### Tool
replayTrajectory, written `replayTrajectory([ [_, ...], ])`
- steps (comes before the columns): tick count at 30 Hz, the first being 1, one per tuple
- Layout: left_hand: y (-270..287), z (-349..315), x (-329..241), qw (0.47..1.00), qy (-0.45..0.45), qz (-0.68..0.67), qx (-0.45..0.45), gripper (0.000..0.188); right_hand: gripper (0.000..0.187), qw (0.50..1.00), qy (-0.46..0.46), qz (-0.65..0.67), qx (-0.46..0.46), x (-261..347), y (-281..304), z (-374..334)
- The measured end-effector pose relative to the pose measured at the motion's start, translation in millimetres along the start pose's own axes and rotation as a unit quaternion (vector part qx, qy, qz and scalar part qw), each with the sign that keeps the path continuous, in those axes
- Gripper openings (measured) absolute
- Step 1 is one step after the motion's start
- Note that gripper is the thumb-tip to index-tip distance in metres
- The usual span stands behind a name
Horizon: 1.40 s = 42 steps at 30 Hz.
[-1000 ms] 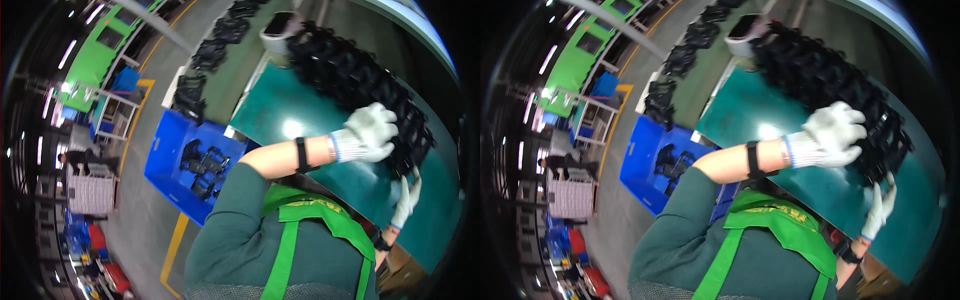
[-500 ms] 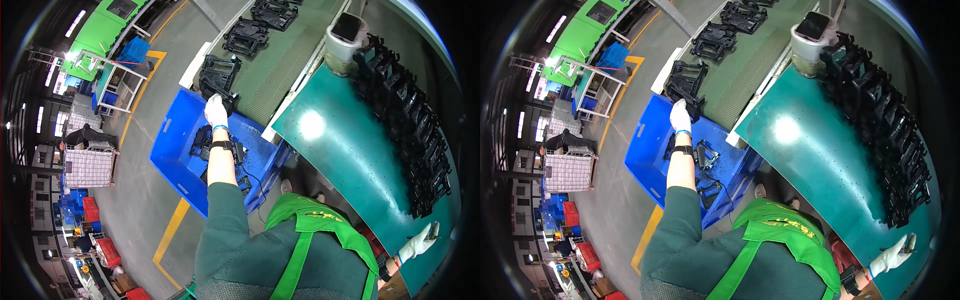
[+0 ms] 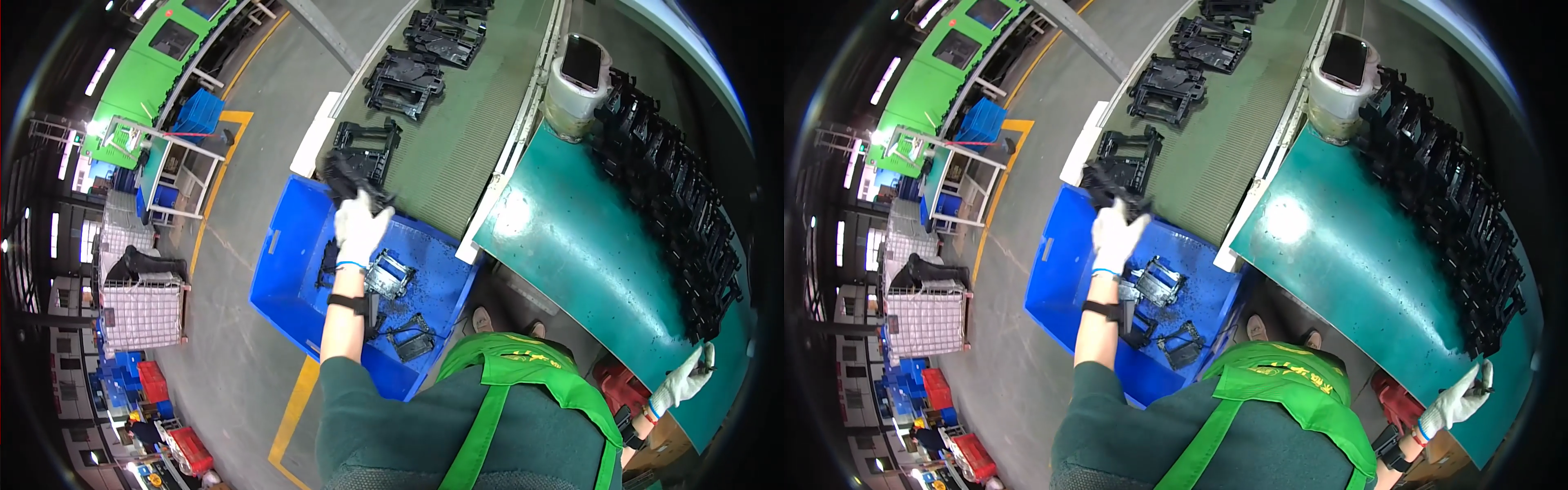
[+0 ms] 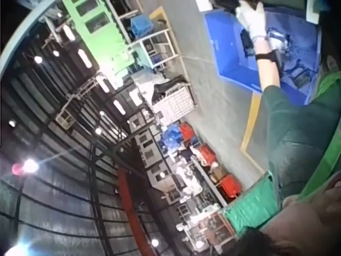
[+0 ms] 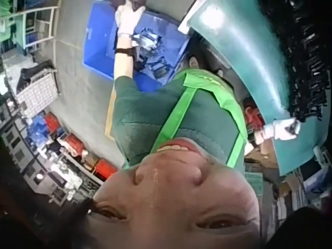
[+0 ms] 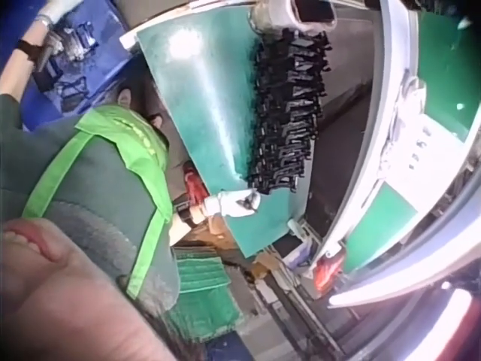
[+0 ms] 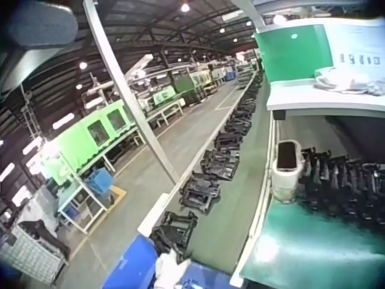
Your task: The person picks up plastic frames from a bin and a conveyor belt, trims them using shears, and stacks the finished frames on the workbench.
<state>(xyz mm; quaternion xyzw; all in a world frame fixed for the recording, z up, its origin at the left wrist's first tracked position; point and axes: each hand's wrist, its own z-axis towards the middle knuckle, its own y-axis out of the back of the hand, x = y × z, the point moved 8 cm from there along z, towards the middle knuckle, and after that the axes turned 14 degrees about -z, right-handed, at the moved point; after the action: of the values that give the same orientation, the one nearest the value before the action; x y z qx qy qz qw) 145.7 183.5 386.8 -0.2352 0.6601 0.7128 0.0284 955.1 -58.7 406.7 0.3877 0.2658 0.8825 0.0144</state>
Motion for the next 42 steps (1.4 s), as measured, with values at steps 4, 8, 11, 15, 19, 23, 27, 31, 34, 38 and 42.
replayTrajectory([
  [4, 45, 51, 13, 0.997, -0.015, -0.045, -0.052, 0.055, 0.034, 0.999, -0.047, -0.019, -0.001, 7, 8, -13],
  [8, 33, 153, 20, 0.991, -0.114, 0.067, -0.028, 0.058, 0.032, 0.998, -0.046, 0.028, 0.016, 48, -21, -27],
  [11, 8, 168, -13, 0.979, -0.146, 0.121, 0.076, 0.062, 0.031, 0.998, 0.045, -0.034, 0.017, 89, -19, -44],
  [15, -16, 161, -32, 0.962, -0.158, 0.141, 0.172, 0.066, 0.031, 1.000, 0.016, -0.019, 0.010, 87, 18, -74],
  [19, -38, 155, 14, 0.967, -0.133, 0.134, 0.174, 0.065, 0.027, 0.998, 0.018, -0.029, 0.044, 80, -5, -100],
  [23, -25, 139, -16, 0.972, -0.109, 0.095, 0.184, 0.075, 0.025, 0.997, 0.033, 0.004, 0.065, 120, -11, -117],
  [27, -13, 93, -97, 0.967, -0.106, -0.036, 0.229, 0.082, 0.025, 0.976, -0.048, 0.056, 0.206, 146, -54, -137],
  [31, -33, 7, -168, 0.851, -0.020, -0.355, 0.387, 0.092, 0.040, 0.869, -0.118, 0.183, 0.444, 226, -116, -160],
  [34, -20, -81, -254, 0.653, 0.020, -0.562, 0.507, 0.065, 0.049, 0.801, -0.148, 0.255, 0.522, 265, -125, -164],
  [38, -57, -149, -342, 0.518, -0.008, -0.613, 0.596, 0.055, 0.058, 0.803, -0.243, 0.303, 0.452, 218, -140, -157],
  [42, -107, -170, -379, 0.554, -0.064, -0.604, 0.569, 0.043, 0.040, 0.797, -0.292, 0.320, 0.422, 127, -139, -127],
])
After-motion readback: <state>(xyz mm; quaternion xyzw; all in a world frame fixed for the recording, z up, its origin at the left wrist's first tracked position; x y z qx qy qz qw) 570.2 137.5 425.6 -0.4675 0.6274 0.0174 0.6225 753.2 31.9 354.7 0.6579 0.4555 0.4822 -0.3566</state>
